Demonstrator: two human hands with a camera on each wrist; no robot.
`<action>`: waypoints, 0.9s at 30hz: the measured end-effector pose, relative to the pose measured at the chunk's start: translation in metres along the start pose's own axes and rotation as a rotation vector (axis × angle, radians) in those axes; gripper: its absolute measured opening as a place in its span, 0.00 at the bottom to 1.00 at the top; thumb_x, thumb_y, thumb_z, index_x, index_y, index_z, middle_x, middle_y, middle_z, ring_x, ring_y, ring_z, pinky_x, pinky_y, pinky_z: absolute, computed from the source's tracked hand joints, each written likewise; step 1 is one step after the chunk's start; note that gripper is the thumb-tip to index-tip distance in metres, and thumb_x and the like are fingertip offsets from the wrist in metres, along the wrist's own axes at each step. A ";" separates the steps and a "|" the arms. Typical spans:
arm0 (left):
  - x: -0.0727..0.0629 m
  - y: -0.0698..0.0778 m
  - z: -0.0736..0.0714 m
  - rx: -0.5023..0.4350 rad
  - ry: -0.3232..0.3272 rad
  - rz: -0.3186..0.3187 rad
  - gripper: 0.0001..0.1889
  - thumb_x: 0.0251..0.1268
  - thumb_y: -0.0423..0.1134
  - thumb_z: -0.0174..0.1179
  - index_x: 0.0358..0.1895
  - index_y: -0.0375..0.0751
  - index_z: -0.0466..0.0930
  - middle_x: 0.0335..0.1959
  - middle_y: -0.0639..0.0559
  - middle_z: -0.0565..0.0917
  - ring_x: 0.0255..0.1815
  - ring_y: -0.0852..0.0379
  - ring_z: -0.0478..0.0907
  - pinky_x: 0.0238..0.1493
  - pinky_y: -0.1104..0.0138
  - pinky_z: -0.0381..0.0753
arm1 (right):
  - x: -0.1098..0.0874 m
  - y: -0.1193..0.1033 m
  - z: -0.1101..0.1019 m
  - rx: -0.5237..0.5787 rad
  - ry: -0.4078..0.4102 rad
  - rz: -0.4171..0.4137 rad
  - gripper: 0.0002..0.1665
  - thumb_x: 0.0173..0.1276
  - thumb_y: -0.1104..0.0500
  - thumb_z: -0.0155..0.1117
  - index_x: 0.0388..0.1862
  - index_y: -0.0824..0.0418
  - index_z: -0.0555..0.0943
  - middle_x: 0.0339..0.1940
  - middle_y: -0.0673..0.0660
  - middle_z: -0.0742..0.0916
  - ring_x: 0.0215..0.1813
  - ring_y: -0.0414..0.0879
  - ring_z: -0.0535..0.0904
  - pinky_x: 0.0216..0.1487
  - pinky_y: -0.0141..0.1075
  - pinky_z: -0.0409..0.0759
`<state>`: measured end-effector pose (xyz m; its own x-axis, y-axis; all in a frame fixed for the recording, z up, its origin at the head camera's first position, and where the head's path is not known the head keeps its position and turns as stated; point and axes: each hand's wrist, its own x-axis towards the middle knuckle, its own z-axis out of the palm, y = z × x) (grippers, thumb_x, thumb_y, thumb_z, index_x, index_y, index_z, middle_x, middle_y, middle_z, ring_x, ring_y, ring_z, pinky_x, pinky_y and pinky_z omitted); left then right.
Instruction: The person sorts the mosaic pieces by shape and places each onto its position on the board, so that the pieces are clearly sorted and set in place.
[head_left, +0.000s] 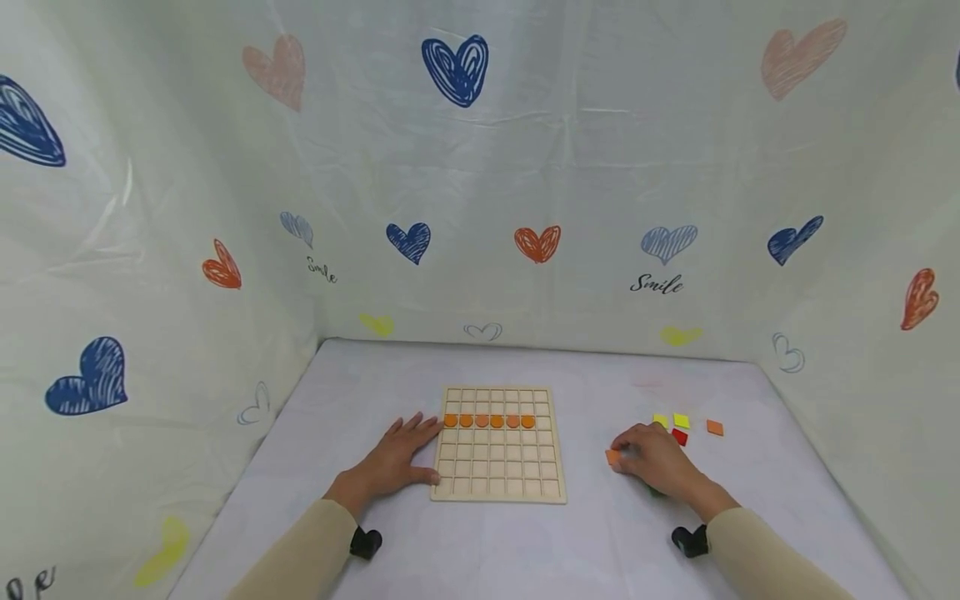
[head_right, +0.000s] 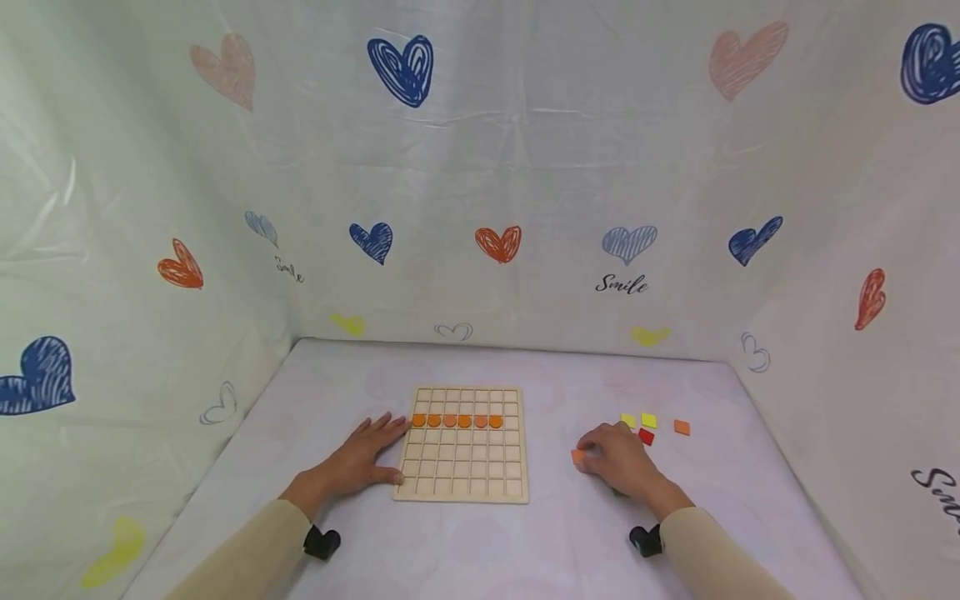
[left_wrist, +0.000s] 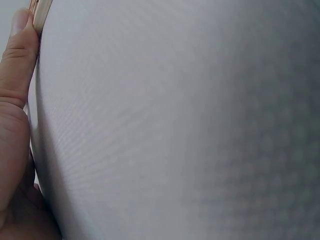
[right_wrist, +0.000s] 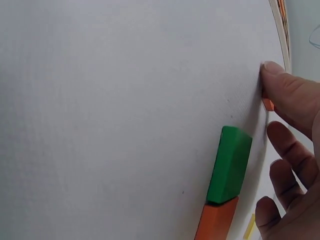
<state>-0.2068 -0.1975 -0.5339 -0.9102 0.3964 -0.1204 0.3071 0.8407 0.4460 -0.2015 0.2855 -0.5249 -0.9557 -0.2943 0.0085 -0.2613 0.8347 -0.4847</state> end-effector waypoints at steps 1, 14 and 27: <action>0.000 0.000 0.000 -0.004 0.001 0.002 0.51 0.58 0.61 0.75 0.83 0.49 0.63 0.84 0.49 0.64 0.88 0.42 0.50 0.88 0.44 0.44 | 0.000 0.001 -0.001 0.013 -0.016 0.006 0.13 0.65 0.54 0.79 0.48 0.48 0.89 0.51 0.47 0.88 0.57 0.50 0.76 0.58 0.49 0.82; 0.001 -0.001 0.001 0.013 0.003 -0.015 0.51 0.57 0.62 0.75 0.83 0.51 0.63 0.84 0.52 0.64 0.88 0.44 0.50 0.89 0.45 0.43 | 0.010 -0.002 -0.002 0.141 -0.038 0.088 0.14 0.70 0.53 0.76 0.53 0.51 0.88 0.51 0.49 0.87 0.58 0.51 0.78 0.62 0.51 0.83; 0.002 -0.002 0.002 0.017 0.005 -0.009 0.52 0.57 0.62 0.75 0.83 0.51 0.63 0.84 0.51 0.64 0.88 0.44 0.50 0.89 0.45 0.43 | 0.024 -0.023 -0.005 0.272 0.129 0.110 0.15 0.71 0.61 0.72 0.55 0.55 0.88 0.41 0.50 0.88 0.44 0.46 0.79 0.36 0.28 0.81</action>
<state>-0.2086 -0.1981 -0.5366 -0.9141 0.3873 -0.1201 0.3038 0.8503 0.4298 -0.2193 0.2618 -0.5094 -0.9901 -0.1332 0.0451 -0.1260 0.6981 -0.7049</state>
